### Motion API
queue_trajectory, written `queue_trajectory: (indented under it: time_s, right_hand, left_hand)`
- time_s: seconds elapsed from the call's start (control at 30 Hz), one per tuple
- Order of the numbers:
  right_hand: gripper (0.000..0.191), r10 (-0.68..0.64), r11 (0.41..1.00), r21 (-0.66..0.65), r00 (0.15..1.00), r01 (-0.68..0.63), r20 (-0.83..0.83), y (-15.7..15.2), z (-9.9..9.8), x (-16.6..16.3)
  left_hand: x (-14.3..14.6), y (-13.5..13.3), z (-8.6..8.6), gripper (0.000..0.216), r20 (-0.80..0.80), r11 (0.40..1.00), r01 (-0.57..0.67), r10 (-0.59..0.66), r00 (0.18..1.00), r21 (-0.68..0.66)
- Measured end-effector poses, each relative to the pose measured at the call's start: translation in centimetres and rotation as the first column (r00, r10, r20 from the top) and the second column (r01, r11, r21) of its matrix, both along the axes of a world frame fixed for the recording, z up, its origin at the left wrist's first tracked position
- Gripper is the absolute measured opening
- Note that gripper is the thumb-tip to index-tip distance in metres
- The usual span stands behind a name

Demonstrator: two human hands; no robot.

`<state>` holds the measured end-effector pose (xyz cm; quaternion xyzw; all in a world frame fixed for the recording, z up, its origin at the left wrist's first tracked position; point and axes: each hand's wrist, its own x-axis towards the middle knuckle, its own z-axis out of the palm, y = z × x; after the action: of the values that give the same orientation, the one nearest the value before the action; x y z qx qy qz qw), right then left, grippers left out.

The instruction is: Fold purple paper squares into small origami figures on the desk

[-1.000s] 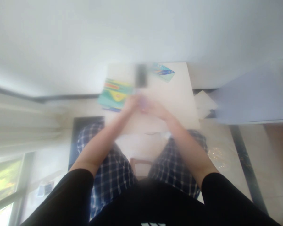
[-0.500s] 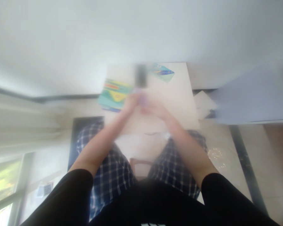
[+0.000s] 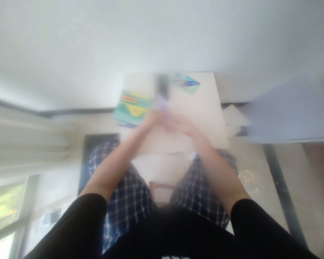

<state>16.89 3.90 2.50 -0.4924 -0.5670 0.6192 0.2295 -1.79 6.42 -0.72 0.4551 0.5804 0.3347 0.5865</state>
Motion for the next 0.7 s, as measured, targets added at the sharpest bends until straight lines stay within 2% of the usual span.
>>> queue_trajectory:
  time_s: [0.1, 0.17, 0.23, 0.33, 0.47, 0.6, 0.7]
  right_hand:
    - [0.008, -0.046, 0.999, 0.016, 0.998, 0.045, 0.034, -0.1, 0.0, -0.5]
    - [0.010, -0.047, 0.999, -0.011, 0.999, 0.046, -0.008, -0.2, 0.0, -0.6]
    - [0.013, -0.009, 0.999, -0.039, 0.999, 0.007, -0.046, -0.2, 0.0, -0.4]
    - [0.012, 0.040, 0.999, -0.004, 0.999, -0.040, 0.007, 0.0, -0.2, -0.1]
    - [0.007, -0.018, 1.000, -0.014, 0.999, 0.019, 0.039, 0.1, -0.5, -0.3]
    - [0.019, 0.023, 0.997, -0.073, 0.998, -0.027, -0.053, 0.2, -0.4, -0.3]
    - [0.028, 0.042, 0.999, -0.019, 0.999, -0.041, 0.029, 0.2, -0.6, -0.1]
  left_hand:
    - [0.0, -0.1, 0.2, 0.023, 0.006, 1.000, 0.002, -0.002, 1.000, -0.009]
    - [-0.1, -0.1, 0.4, 0.021, -0.012, 1.000, 0.002, -0.002, 1.000, 0.001]
    - [-0.3, -0.2, 0.5, 0.023, -0.053, 1.000, -0.009, 0.009, 0.999, 0.001]
    - [-0.8, -0.4, 0.6, 0.029, -0.098, 1.000, -0.025, 0.026, 0.995, 0.004]
    - [-1.0, -0.3, 0.6, 0.038, -0.057, 0.999, -0.042, 0.043, 0.997, 0.014]
    - [-0.9, -0.2, 0.7, 0.045, -0.033, 0.998, -0.052, 0.054, 0.998, 0.044]
    - [-0.9, -0.2, 0.6, 0.048, -0.030, 0.997, -0.057, 0.058, 0.998, 0.043]
